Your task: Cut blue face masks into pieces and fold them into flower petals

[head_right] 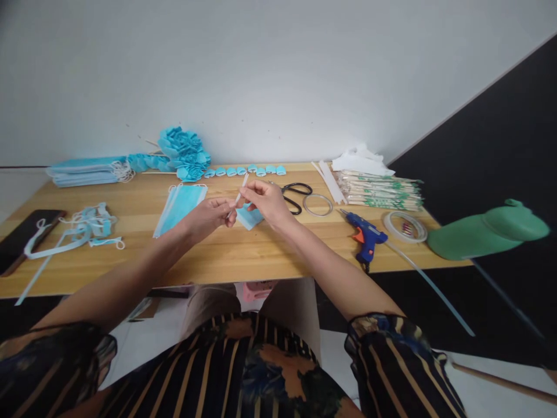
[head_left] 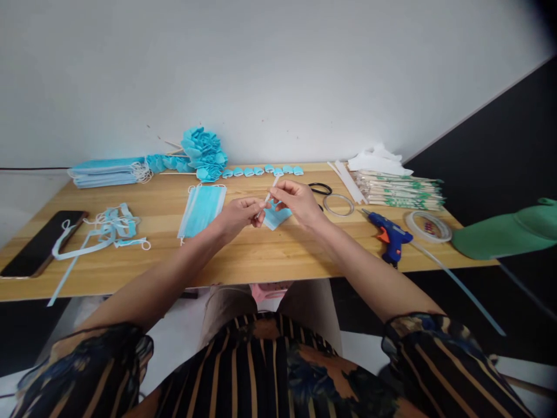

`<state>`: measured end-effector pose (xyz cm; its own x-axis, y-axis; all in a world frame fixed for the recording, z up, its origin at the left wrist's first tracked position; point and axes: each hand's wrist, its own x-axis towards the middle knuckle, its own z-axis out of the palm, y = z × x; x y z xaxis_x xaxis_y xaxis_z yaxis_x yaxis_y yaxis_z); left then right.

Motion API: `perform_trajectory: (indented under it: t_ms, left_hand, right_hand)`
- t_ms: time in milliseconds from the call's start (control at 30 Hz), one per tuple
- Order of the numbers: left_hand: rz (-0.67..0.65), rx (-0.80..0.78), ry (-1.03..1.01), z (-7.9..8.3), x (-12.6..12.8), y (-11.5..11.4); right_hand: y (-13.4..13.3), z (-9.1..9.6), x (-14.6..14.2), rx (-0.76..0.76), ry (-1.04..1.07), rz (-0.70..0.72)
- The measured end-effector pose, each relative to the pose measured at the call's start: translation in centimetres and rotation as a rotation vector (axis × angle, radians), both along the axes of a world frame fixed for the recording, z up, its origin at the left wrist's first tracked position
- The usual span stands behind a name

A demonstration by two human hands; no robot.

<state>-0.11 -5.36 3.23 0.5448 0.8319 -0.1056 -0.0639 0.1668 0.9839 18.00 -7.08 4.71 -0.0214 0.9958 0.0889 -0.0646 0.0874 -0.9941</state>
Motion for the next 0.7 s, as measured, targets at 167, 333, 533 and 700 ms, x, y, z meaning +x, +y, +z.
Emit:
perform_trajectory:
  t_ms: [167, 333, 533, 700]
  left_hand:
    - [0.026, 0.015, -0.035, -0.9, -0.3, -0.1]
    - [0.028, 0.129, 0.001, -1.0, -0.6, -0.1]
    - [0.040, 0.283, 0.151, 0.0, -0.7, -0.6]
    - [0.043, 0.355, 0.186, 0.7, -0.5, -1.2]
  right_hand:
    - [-0.2, 0.2, -0.2, -0.059, 0.130, -0.068]
    - [0.0, 0.1, -0.2, -0.076, 0.256, -0.091]
    - [0.3, -0.1, -0.5, -0.122, 0.331, -0.147]
    - [0.7, 0.0, -0.9, -0.224, 0.400, -0.184]
